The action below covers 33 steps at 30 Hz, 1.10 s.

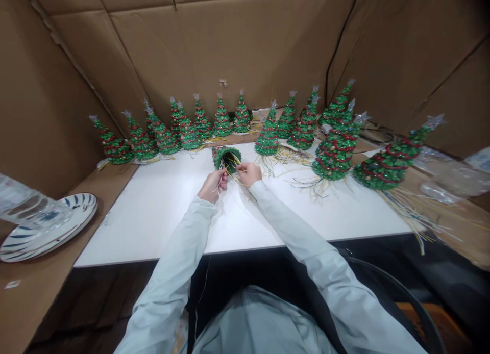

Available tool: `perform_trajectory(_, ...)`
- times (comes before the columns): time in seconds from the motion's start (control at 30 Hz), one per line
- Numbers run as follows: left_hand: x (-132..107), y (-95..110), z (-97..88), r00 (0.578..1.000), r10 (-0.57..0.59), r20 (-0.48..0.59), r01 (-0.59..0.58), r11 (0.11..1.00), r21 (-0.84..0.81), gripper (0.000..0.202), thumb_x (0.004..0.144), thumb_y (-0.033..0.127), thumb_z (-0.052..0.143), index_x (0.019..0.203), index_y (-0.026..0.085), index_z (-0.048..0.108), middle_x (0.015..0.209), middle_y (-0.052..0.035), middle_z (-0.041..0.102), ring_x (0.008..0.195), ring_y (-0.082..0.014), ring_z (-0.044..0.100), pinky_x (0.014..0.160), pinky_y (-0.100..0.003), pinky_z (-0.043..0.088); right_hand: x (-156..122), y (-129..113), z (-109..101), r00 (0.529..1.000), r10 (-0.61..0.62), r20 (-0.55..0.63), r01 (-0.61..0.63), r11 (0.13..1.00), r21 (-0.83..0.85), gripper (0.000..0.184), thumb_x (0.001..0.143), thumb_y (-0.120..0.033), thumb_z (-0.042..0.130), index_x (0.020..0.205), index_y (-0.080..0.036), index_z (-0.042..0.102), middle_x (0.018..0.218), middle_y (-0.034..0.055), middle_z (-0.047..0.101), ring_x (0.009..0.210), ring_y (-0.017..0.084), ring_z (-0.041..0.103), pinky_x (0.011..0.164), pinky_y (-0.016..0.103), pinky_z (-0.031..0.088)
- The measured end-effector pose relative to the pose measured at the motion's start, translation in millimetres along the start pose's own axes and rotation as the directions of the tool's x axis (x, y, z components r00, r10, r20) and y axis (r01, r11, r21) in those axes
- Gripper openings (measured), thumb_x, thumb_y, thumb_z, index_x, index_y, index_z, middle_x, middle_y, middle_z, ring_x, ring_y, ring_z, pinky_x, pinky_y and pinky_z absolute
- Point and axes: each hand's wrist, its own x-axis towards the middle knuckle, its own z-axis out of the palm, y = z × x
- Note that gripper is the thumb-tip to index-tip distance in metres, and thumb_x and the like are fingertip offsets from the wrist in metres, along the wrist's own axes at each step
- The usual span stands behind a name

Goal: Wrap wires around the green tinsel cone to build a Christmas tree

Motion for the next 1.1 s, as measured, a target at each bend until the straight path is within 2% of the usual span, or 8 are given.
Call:
perform_trajectory(0.17,-5,2,2.5,1.000,-0.017,0.012,0.017,1.000,0.017,0.018,0.084,0.012,0.041,0.068,0.010,0.051,0.047,0.0005,0.049,0.034,-0.0037,0.043,0.036,-0.013,0.037,-1,0,-2,0.999,0.027,-0.019,-0.026,0.998,0.060,0.022,0.074,-0.020,0.053,0.090,-0.022,0.068,0.092,0.0010,0.069,0.090,0.017,0.061,0.085,0.028,0.044)
perform_trajectory(0.23,-8,4,4.2,1.000,-0.028,0.001,0.028,0.999,0.030,0.017,0.083,0.007,0.038,0.072,0.008,0.052,0.049,0.0007,0.050,0.031,-0.0017,0.039,0.033,-0.011,0.033,0,0,-2,0.999,0.031,-0.013,-0.030,0.997,0.075,0.023,0.073,-0.018,0.054,0.091,-0.021,0.068,0.092,0.0009,0.069,0.090,0.016,0.061,0.085,0.028,0.044)
perform_trajectory(0.37,-11,6,6.1,0.999,-0.042,0.012,0.041,0.997,0.060,0.020,0.079,0.000,0.034,0.073,0.007,0.051,0.045,0.0048,0.039,0.026,0.0013,0.021,0.027,-0.011,0.012,1,3,1,1.000,0.030,0.000,-0.030,0.998,0.053,0.029,0.067,-0.015,0.056,0.093,-0.021,0.067,0.089,0.0010,0.069,0.087,0.017,0.062,0.084,0.027,0.045)
perform_trajectory(0.5,-9,3,4.6,1.000,-0.002,-0.009,0.004,0.991,0.134,0.012,0.075,0.004,0.043,0.071,0.009,0.052,0.040,0.0085,0.027,0.027,-0.0008,0.018,0.028,-0.014,0.008,3,5,4,1.000,0.000,-0.003,0.000,1.000,0.024,0.029,0.067,-0.014,0.056,0.093,-0.021,0.066,0.088,0.0005,0.068,0.085,0.015,0.061,0.084,0.027,0.044)
perform_trajectory(0.6,-7,-2,3.8,0.994,0.103,-0.038,-0.092,0.971,0.219,0.004,0.067,0.007,0.055,0.066,0.010,0.052,0.038,0.0106,0.021,0.029,-0.0011,0.016,0.030,-0.015,0.007,2,6,5,0.999,-0.040,-0.015,0.040,0.999,-0.021,0.024,0.071,-0.017,0.054,0.093,-0.020,0.065,0.088,0.0018,0.068,0.084,0.015,0.061,0.083,0.027,0.044)
perform_trajectory(0.77,-8,-10,5.7,0.963,0.262,-0.063,-0.225,0.911,0.345,0.012,0.057,0.006,0.062,0.066,0.009,0.056,0.039,0.0069,0.036,0.031,-0.0012,0.022,0.033,-0.018,0.010,-1,4,3,0.996,-0.070,-0.053,0.066,0.996,-0.061,0.021,0.075,-0.022,0.052,0.091,-0.023,0.065,0.089,0.0025,0.067,0.084,0.017,0.060,0.079,0.029,0.044)
perform_trajectory(0.9,-7,-12,7.1,0.958,0.271,-0.098,-0.215,0.899,0.382,0.024,0.051,-0.003,0.059,0.071,0.009,0.058,0.040,0.0050,0.043,0.030,-0.0015,0.025,0.034,-0.019,0.010,-1,4,3,0.996,-0.023,-0.088,0.027,0.999,0.047,0.021,0.074,-0.022,0.052,0.089,-0.021,0.066,0.084,0.0015,0.067,0.082,0.016,0.059,0.079,0.028,0.044)
perform_trajectory(1.1,-3,-12,2.6,0.964,0.251,-0.090,-0.212,0.925,0.317,0.019,0.051,-0.002,0.059,0.065,0.011,0.054,0.039,0.0057,0.042,0.030,-0.0014,0.026,0.034,-0.019,0.009,3,7,6,0.996,-0.019,-0.083,0.034,0.984,0.177,0.027,0.072,-0.014,0.050,0.093,-0.019,0.065,0.089,0.0001,0.066,0.080,0.012,0.059,0.080,0.025,0.044)
